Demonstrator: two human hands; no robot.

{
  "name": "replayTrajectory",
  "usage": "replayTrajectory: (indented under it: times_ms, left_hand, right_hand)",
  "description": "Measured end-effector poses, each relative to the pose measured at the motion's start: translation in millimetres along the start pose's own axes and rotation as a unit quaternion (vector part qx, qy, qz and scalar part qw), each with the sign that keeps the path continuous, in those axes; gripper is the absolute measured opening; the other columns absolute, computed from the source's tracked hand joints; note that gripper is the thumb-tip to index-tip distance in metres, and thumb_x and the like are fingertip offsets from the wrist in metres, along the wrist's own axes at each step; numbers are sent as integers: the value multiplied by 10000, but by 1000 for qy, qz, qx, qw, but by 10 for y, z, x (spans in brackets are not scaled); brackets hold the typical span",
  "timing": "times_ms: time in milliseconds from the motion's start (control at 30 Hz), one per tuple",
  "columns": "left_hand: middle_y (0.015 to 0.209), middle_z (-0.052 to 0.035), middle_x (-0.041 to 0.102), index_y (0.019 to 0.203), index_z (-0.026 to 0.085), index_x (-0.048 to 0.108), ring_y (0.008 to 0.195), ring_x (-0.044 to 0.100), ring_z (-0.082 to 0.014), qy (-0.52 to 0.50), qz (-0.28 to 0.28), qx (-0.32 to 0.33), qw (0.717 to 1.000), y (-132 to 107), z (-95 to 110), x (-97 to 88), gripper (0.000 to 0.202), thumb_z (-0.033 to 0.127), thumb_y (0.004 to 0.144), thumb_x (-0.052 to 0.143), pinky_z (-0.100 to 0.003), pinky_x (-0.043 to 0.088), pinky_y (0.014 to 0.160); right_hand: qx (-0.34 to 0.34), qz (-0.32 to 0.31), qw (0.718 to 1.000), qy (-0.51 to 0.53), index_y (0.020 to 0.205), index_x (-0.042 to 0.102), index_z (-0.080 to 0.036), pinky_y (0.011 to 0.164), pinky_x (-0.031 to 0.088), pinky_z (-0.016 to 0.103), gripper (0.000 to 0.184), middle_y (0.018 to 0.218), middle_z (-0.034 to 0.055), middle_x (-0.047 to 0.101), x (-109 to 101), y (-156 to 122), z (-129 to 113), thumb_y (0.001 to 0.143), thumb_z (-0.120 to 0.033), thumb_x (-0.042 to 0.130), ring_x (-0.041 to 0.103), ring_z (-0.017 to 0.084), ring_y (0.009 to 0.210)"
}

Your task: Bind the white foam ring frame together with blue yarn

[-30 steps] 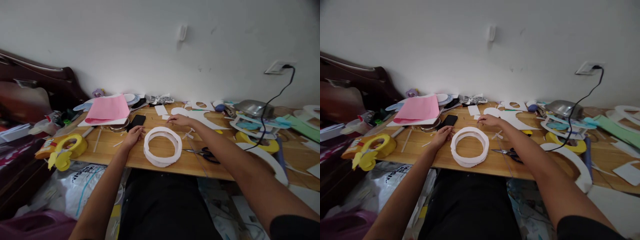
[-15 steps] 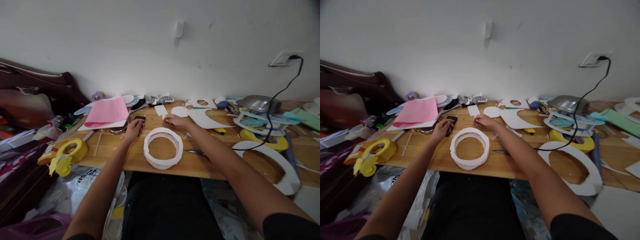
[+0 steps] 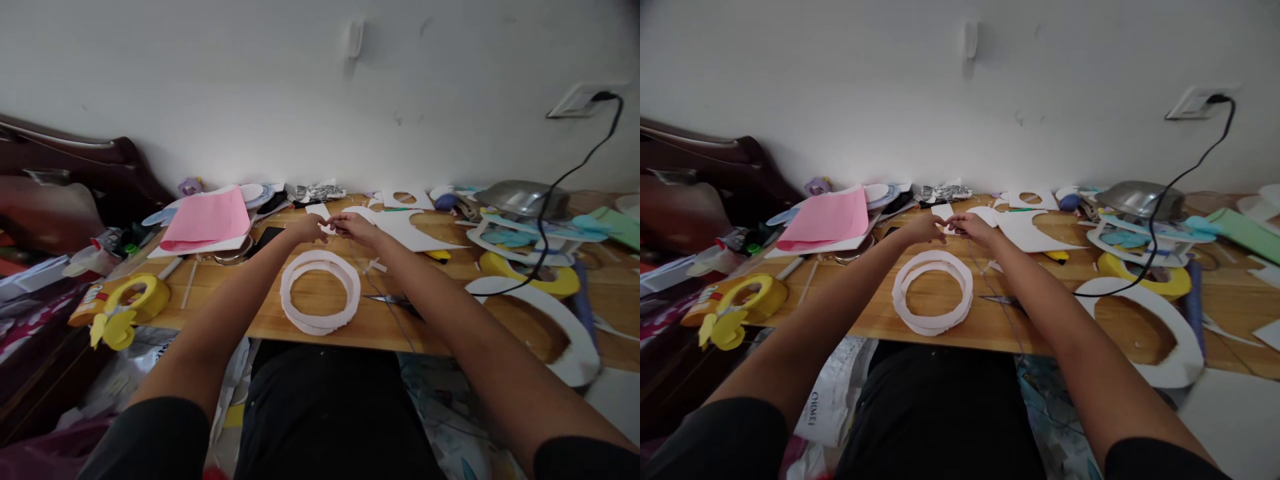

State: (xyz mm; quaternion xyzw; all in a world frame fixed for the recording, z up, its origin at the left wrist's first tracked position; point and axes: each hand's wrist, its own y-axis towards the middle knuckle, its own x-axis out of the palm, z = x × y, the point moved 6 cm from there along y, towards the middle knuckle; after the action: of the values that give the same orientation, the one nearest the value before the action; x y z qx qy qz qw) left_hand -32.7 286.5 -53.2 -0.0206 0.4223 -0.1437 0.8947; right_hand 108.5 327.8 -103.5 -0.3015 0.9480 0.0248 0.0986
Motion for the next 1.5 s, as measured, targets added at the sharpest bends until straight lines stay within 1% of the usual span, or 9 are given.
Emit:
replayTrajectory:
  times_ms: [200, 333, 467, 600, 700, 833, 1067, 1267, 1500]
  left_hand:
    - [779, -101, 766, 1191, 87, 696, 675, 669, -197, -23, -24, -6, 999, -40, -12, 33, 499, 191, 709, 770, -265, 465, 599]
    - [847, -112, 780, 1266, 96, 644, 656, 665, -177, -36, -14, 0, 999, -27, -71, -36, 481, 178, 793, 661, -261, 467, 608]
    - [852, -103, 768, 1024, 108, 739, 729, 656, -182, -39, -2, 28, 999, 0, -93, -172, 276, 169, 761, 679, -262, 468, 671]
    - [844, -44, 769, 820, 165, 758, 828, 667, -177, -86, -62, 63, 992, -64, -21, -159, 104, 219, 734, 736, -243, 483, 745]
    - [905, -78, 784, 884, 163, 755, 874, 703, -179, -146, -101, 50, 983, -133, 14, -97, 135, 247, 792, 701, -256, 516, 767]
    - [897, -123, 788, 1019, 148, 717, 846, 739, -182, -215, -104, 1, 971, -172, -13, -49, 207, 258, 902, 586, -279, 551, 764]
    - [892, -134, 788, 1245, 130, 629, 783, 759, -224, -281, -87, -49, 955, -163, -116, 41, 381, 164, 866, 628, -323, 581, 737]
    - [880, -139, 782, 1407, 116, 524, 755, 766, -263, -296, -100, -79, 947, -217, -155, 73, 605, 129, 823, 680, -344, 585, 693]
    - [1084, -157, 746, 1432, 131, 482, 758, 770, -221, -288, -102, -96, 947, -303, -141, -17, 506, 185, 940, 585, -309, 590, 707]
  right_hand:
    - [17, -21, 999, -28, 1208, 622, -163, 771, 590, 362, 300, 1131, 74, 664, -24, -108, 39, 988, -366, 609, 670, 180, 905]
    - [24, -34, 998, -52, 1179, 633, -158, 775, 590, 362, 280, 1123, 72, 667, 22, -127, 16, 982, -357, 619, 669, 179, 908]
    - [17, -48, 998, -49, 1155, 638, -153, 751, 589, 347, 275, 1089, 65, 673, 67, -109, -105, 987, -369, 612, 669, 169, 874]
    - [-9, -60, 998, -27, 1131, 637, -144, 669, 576, 300, 289, 1010, 48, 674, 102, -93, -268, 996, -396, 593, 656, 140, 775]
    - [-22, -51, 998, -24, 1132, 635, -145, 642, 568, 282, 272, 990, 40, 671, 90, -65, -315, 993, -376, 602, 646, 129, 745]
    - [-15, -35, 998, -41, 1183, 622, -153, 706, 585, 322, 290, 1068, 59, 667, 58, -22, -252, 990, -368, 606, 663, 156, 829]
    - [38, -71, 990, -115, 1198, 628, -158, 803, 589, 384, 299, 1153, 79, 663, 194, -59, -67, 982, -365, 618, 671, 193, 944]
    - [35, -77, 980, -182, 1234, 624, -185, 874, 576, 418, 304, 1250, 92, 637, 257, -72, -25, 987, -360, 610, 655, 215, 1031]
    - [-5, -69, 967, -244, 1222, 632, -175, 874, 575, 421, 311, 1237, 84, 643, 319, -42, -74, 982, -370, 615, 656, 228, 1035]
